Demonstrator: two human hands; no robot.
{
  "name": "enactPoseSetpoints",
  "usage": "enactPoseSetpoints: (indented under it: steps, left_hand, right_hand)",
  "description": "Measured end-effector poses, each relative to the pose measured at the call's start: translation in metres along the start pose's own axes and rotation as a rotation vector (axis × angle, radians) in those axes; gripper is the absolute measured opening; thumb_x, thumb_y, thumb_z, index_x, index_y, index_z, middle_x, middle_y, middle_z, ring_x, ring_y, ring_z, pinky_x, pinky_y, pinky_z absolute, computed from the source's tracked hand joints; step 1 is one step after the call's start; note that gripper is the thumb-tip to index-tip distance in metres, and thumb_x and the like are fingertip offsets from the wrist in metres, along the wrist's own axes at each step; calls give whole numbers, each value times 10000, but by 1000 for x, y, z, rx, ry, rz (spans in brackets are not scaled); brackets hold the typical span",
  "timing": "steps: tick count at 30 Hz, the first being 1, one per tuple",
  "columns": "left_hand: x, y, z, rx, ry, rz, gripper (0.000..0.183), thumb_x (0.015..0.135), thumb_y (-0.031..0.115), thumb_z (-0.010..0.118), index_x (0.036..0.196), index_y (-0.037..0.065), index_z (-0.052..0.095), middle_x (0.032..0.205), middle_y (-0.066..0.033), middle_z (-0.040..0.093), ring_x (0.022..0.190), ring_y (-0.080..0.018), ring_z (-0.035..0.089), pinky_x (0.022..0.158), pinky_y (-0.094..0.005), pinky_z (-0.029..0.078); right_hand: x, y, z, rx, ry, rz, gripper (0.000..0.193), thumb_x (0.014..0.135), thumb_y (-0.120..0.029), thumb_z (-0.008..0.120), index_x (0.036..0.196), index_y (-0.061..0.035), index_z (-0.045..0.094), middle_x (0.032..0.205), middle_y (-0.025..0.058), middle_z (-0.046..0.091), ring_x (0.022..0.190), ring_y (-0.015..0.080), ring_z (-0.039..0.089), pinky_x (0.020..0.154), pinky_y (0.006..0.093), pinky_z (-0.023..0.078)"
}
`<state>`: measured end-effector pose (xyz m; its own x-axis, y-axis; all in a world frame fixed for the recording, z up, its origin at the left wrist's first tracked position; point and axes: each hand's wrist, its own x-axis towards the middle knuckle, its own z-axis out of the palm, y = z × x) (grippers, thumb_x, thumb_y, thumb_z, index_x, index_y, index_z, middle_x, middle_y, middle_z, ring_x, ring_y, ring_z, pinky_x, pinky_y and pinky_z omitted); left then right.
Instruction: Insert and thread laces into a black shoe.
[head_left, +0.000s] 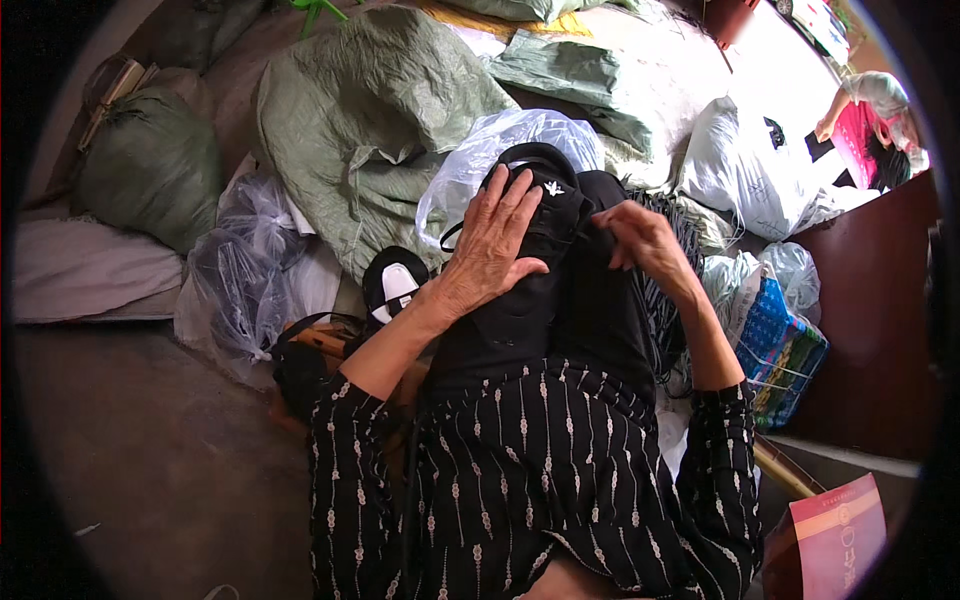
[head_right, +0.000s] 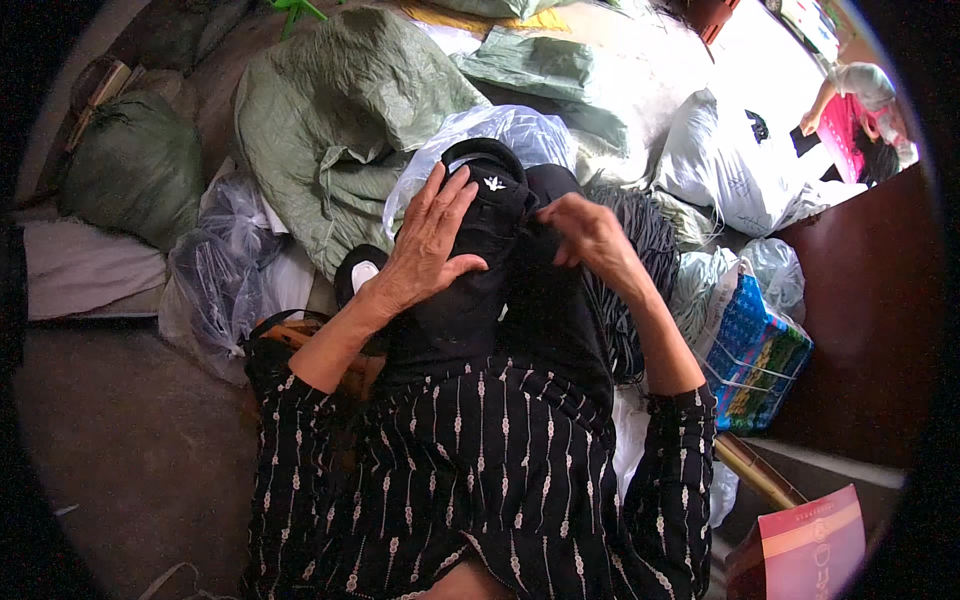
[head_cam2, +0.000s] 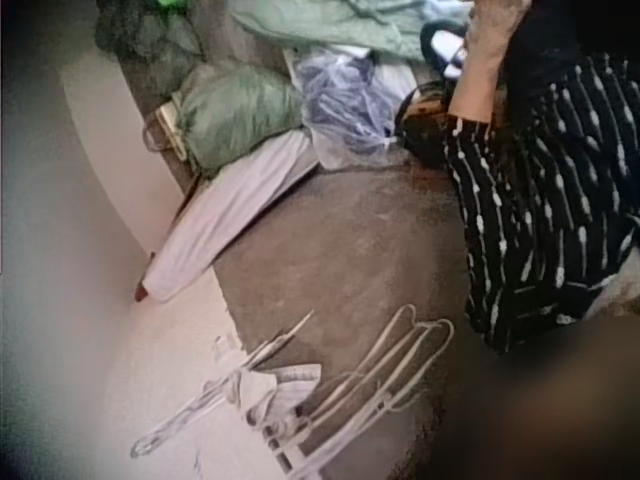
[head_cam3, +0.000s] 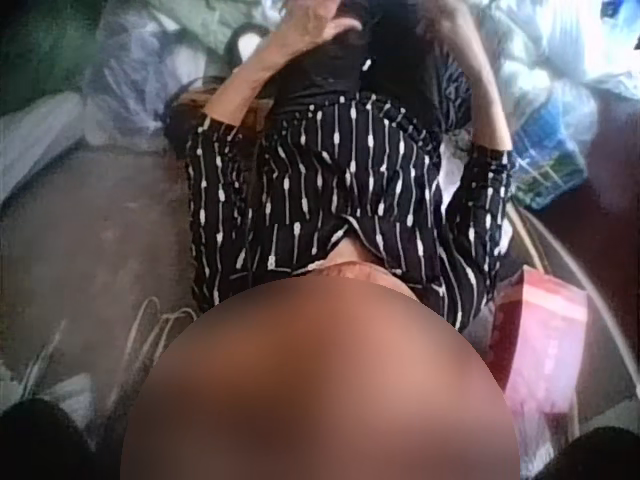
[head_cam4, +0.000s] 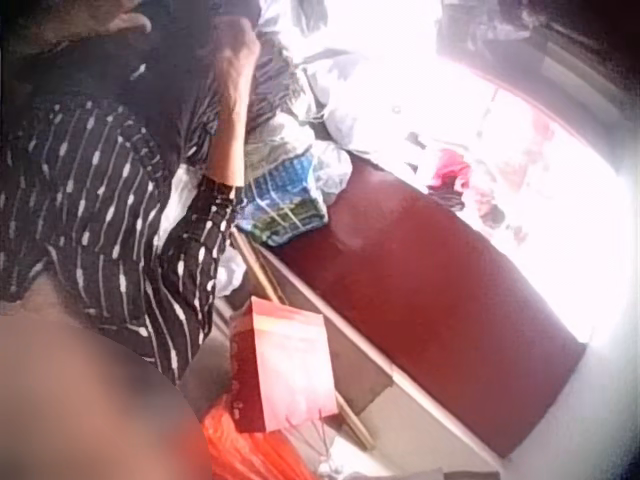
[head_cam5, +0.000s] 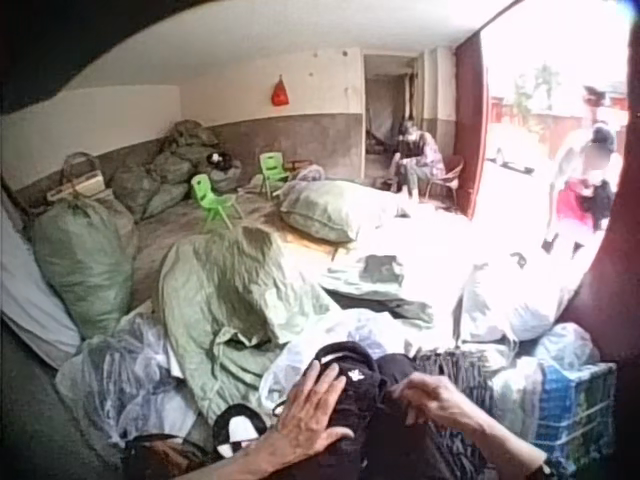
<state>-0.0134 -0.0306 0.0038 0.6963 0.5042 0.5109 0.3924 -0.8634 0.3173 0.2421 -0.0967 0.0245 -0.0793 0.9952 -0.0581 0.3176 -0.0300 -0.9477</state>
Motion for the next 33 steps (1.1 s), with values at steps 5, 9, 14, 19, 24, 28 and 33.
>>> enactPoseSetpoints:
  steps: [5, 9, 14, 19, 24, 28, 33]
  left_hand:
    - [1, 2, 9, 2, 50, -34, 959, 600, 293, 810, 1362, 1, 305, 1451, -162, 254, 1359, -399, 184, 1061, -497, 249]
    - [-1, 1, 9, -27, 76, -12, 858, 623, 240, 799, 1323, 9, 359, 1427, -151, 309, 1363, -387, 191, 1058, -500, 250]
    - [7, -3, -8, 68, 58, 17, 712, 657, 218, 776, 1251, 19, 438, 1381, -137, 378, 1361, -354, 219, 1049, -523, 249]
    - [26, -6, -34, 404, -166, 170, 421, 672, 244, 743, 1000, 51, 560, 1167, -103, 499, 1315, -286, 318, 1038, -535, 245]
    - [45, -17, -30, 456, -365, 291, 57, 730, 142, 605, 734, 104, 563, 781, -36, 561, 906, -218, 579, 860, -458, 365]
    - [51, -28, -23, 454, -358, 318, 76, 743, 154, 596, 697, 112, 552, 705, -25, 532, 782, -211, 573, 767, -438, 370]
    - [56, -29, -27, 330, -138, 399, 130, 776, 175, 572, 661, 117, 552, 679, -42, 504, 806, -223, 502, 758, -418, 344]
  right_hand:
    - [6, -16, 15, 223, -211, 200, 187, 956, -241, 498, 969, -75, 584, 787, 11, 642, 519, 40, 525, 477, 170, 400]
    - [3, -2, 4, 429, -116, 273, 181, 950, -266, 515, 980, -98, 577, 653, -33, 559, 469, 26, 441, 433, 156, 342]
    - [12, 20, -14, 967, 15, 277, 183, 924, -186, 554, 1082, -93, 544, 707, -25, 538, 484, 33, 412, 421, 165, 321]
    - [50, 29, -8, 1159, -4, 226, 186, 934, -167, 530, 1088, -63, 526, 787, 4, 560, 624, 81, 516, 552, 199, 445]
    - [96, 32, 5, 1135, 248, 214, 164, 945, -96, 467, 1066, 13, 483, 819, 81, 562, 664, 157, 549, 628, 236, 501]
    - [102, 32, 7, 1093, 250, 190, 157, 946, -91, 468, 1050, 26, 484, 826, 91, 567, 672, 168, 561, 630, 241, 494]
    - [25, 17, -17, 813, 112, 6, 227, 929, -180, 545, 1058, 5, 525, 761, 48, 573, 632, 100, 547, 592, 213, 465]
